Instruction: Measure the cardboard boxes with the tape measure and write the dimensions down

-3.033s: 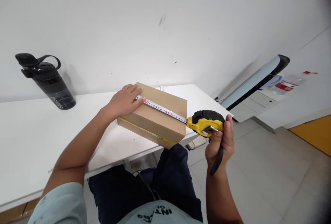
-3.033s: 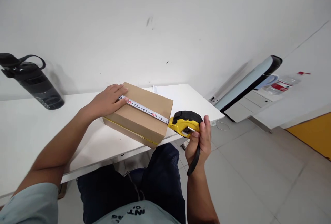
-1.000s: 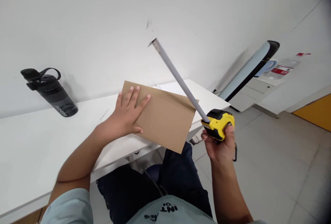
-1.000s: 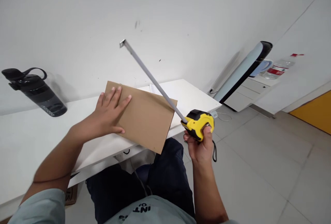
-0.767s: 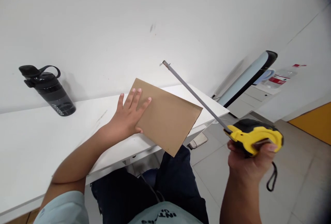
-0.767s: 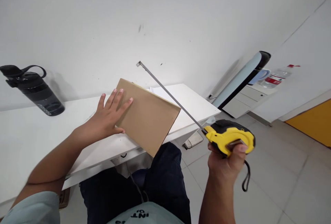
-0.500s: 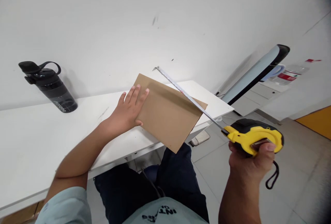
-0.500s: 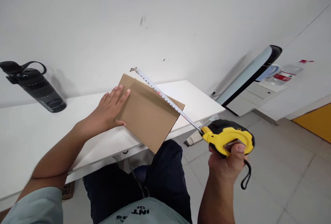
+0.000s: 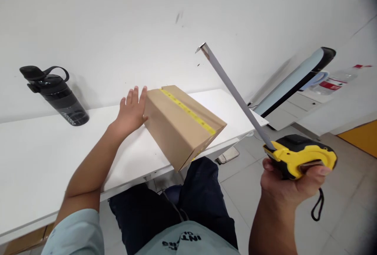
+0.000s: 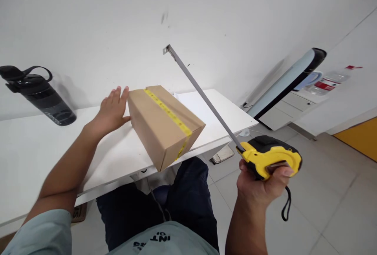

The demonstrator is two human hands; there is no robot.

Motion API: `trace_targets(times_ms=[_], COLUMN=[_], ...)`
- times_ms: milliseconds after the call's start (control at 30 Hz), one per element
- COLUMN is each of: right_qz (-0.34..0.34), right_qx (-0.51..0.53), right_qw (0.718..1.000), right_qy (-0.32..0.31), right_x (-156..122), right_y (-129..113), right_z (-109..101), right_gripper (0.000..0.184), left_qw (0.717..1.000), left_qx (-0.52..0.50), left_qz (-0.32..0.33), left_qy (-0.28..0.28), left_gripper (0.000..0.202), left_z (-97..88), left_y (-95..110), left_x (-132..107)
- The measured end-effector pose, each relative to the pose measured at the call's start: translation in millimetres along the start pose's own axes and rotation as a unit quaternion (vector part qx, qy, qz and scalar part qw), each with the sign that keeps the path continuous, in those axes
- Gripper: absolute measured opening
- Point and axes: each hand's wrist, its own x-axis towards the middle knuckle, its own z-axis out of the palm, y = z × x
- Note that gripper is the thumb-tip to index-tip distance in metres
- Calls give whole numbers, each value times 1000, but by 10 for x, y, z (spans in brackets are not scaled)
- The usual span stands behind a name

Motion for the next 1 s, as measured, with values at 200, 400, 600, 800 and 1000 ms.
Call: trace_targets(times_ms=[200, 400, 600, 800, 1000], right_qz=[9, -1, -65, -155, -156], right_qx=[-6, -7, -30, -68, -141], right_qw=[1000, 999, 997, 985, 975], right_qy=[-17, -42, -7, -27, -74], right_x=[-56, -100, -133, -207, -275], right_y=[64, 87, 86, -64, -161], right_z=[-9, 22, 44, 228, 304], right_gripper=[65, 62, 50, 48, 56], left_qw=[999, 998, 999, 998, 988], left_qx=[-26, -5, 10, -28, -109], left_qz=[38, 57, 39, 36, 31], left_qy=[27, -23, -34, 38, 102], left_gripper=[85, 68, 64, 56, 65], left_z=[-93, -176, -319, -323, -164], left_y=[-162, -13, 36, 70, 71], left_x=[-64, -151, -232, -165, -19])
